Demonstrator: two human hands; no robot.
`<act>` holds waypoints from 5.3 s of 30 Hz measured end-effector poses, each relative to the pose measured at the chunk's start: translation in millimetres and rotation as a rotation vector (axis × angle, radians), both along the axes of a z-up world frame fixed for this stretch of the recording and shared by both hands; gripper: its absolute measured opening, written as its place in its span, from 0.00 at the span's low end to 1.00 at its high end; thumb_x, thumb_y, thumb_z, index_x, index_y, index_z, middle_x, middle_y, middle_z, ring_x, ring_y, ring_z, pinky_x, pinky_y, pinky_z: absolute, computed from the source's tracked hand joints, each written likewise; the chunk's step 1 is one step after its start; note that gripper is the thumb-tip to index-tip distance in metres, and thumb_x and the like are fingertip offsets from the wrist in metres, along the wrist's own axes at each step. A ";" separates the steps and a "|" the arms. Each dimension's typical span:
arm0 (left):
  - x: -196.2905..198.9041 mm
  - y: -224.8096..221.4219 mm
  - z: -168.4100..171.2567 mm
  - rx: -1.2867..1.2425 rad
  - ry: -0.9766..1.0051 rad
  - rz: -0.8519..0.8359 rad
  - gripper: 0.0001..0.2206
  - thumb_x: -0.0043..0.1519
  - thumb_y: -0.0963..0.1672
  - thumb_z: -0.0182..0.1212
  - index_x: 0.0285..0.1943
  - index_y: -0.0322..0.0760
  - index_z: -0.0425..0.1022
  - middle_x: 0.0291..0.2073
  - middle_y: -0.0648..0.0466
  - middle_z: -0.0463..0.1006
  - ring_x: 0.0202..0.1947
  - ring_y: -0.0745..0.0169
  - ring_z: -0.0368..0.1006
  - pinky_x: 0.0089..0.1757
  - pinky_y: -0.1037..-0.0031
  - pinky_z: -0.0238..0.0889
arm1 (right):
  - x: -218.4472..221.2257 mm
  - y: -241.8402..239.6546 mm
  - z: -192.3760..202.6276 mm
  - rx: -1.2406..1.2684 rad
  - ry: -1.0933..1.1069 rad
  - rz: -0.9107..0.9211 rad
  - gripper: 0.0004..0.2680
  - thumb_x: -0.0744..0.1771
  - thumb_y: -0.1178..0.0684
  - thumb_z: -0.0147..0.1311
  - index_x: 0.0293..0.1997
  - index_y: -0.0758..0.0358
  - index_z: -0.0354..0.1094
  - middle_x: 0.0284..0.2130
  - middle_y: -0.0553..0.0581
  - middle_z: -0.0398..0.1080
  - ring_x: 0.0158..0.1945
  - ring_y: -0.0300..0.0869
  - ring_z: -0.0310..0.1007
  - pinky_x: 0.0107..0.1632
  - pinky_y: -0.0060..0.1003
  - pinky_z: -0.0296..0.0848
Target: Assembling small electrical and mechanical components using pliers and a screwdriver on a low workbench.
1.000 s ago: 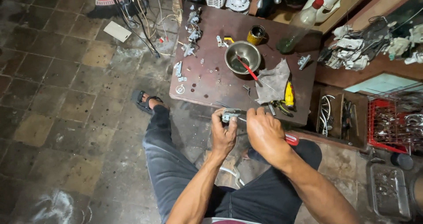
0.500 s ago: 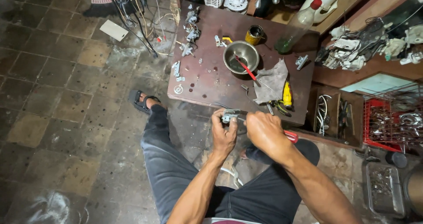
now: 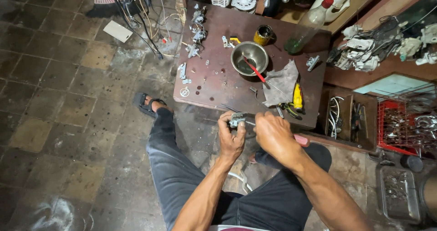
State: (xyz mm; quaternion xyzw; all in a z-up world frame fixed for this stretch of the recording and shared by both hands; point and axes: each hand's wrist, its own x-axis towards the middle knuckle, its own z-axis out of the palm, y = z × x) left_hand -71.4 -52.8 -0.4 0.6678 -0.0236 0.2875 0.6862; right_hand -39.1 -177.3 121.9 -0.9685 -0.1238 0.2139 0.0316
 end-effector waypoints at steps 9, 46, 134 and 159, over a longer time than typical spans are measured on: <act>-2.1 -1.1 6.5 0.001 0.002 -0.015 0.15 0.63 0.44 0.61 0.49 0.30 0.60 0.46 0.39 0.71 0.47 0.46 0.73 0.45 0.63 0.68 | 0.2 2.1 3.4 0.034 -0.020 -0.018 0.08 0.65 0.53 0.53 0.43 0.66 0.65 0.37 0.66 0.72 0.44 0.67 0.76 0.47 0.61 0.74; 16.6 6.7 -33.2 -0.054 0.141 -0.086 0.16 0.65 0.46 0.59 0.48 0.31 0.58 0.47 0.36 0.70 0.46 0.45 0.72 0.43 0.61 0.68 | 23.4 16.0 -22.7 -0.014 0.086 -0.060 0.11 0.68 0.46 0.48 0.44 0.65 0.67 0.39 0.66 0.73 0.46 0.66 0.77 0.48 0.60 0.74; 78.2 48.6 30.2 0.341 0.134 -0.336 0.11 0.61 0.45 0.64 0.48 0.34 0.76 0.37 0.42 0.79 0.36 0.36 0.77 0.39 0.55 0.70 | 54.6 28.5 -39.6 0.747 -0.486 -0.192 0.03 0.63 0.54 0.61 0.34 0.59 0.74 0.36 0.55 0.71 0.31 0.52 0.77 0.32 0.41 0.75; 80.8 49.7 9.2 0.523 0.239 -0.340 0.13 0.59 0.46 0.64 0.49 0.37 0.76 0.37 0.45 0.78 0.36 0.42 0.76 0.43 0.58 0.68 | 51.7 -2.7 -29.4 0.212 0.077 -0.199 0.12 0.68 0.43 0.43 0.53 0.41 0.74 0.42 0.55 0.70 0.42 0.62 0.77 0.44 0.62 0.75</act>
